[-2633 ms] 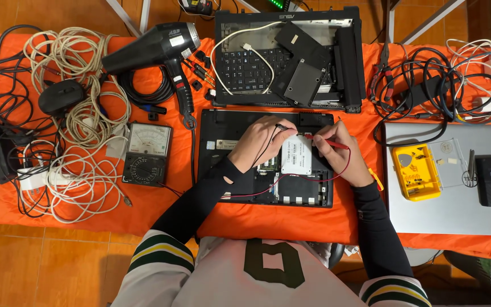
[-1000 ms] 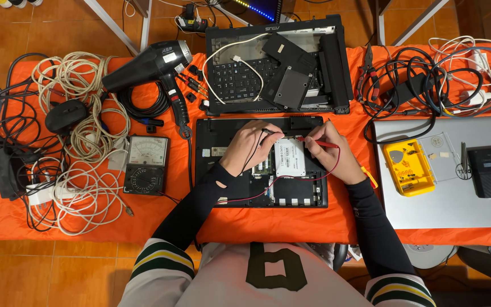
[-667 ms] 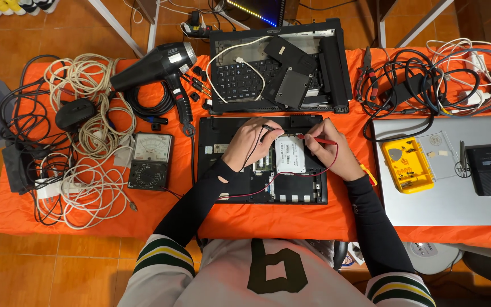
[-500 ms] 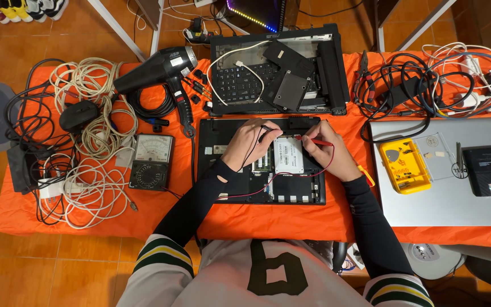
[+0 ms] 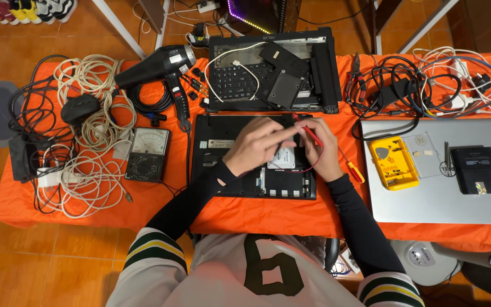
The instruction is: Using a multimeter to measure voltage on laptop components and testing circuit continuity.
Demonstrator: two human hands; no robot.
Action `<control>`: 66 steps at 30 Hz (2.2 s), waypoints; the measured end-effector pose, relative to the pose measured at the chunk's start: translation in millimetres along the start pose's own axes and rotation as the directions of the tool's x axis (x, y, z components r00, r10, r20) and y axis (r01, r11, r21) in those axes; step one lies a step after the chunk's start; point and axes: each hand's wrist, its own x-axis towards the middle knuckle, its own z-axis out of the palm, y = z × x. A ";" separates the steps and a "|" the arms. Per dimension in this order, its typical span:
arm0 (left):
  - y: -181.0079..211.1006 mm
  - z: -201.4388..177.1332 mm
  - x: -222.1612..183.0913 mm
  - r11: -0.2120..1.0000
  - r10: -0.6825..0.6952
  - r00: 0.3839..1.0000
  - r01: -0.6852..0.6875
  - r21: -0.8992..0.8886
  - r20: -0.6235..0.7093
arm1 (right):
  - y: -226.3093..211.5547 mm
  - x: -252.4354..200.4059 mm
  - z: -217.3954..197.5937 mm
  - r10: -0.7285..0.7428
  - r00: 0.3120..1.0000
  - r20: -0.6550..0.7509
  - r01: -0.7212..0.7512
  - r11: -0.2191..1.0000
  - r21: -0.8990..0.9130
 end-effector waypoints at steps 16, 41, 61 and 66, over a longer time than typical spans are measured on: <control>33.9 19.2 -18.8 0.899 0.315 0.948 -0.282 0.335 -0.049 | -11.7 -19.0 2.2 -0.367 0.923 0.113 0.383 0.897 -0.222; -62.8 -268.4 -237.5 0.847 -0.403 0.597 0.530 -0.036 -0.693 | -13.3 -1.3 -8.0 -0.109 0.991 -0.077 0.086 0.963 -0.256; -2.2 -249.8 -204.5 0.846 -0.157 0.583 0.496 0.196 -0.797 | -25.8 -15.6 -17.5 -0.128 0.991 -0.040 0.111 0.950 -0.292; 62.7 -208.3 -166.3 0.884 0.011 0.838 0.247 0.397 -0.546 | -86.4 -62.2 1.7 -0.113 0.990 -0.086 0.096 0.978 -0.183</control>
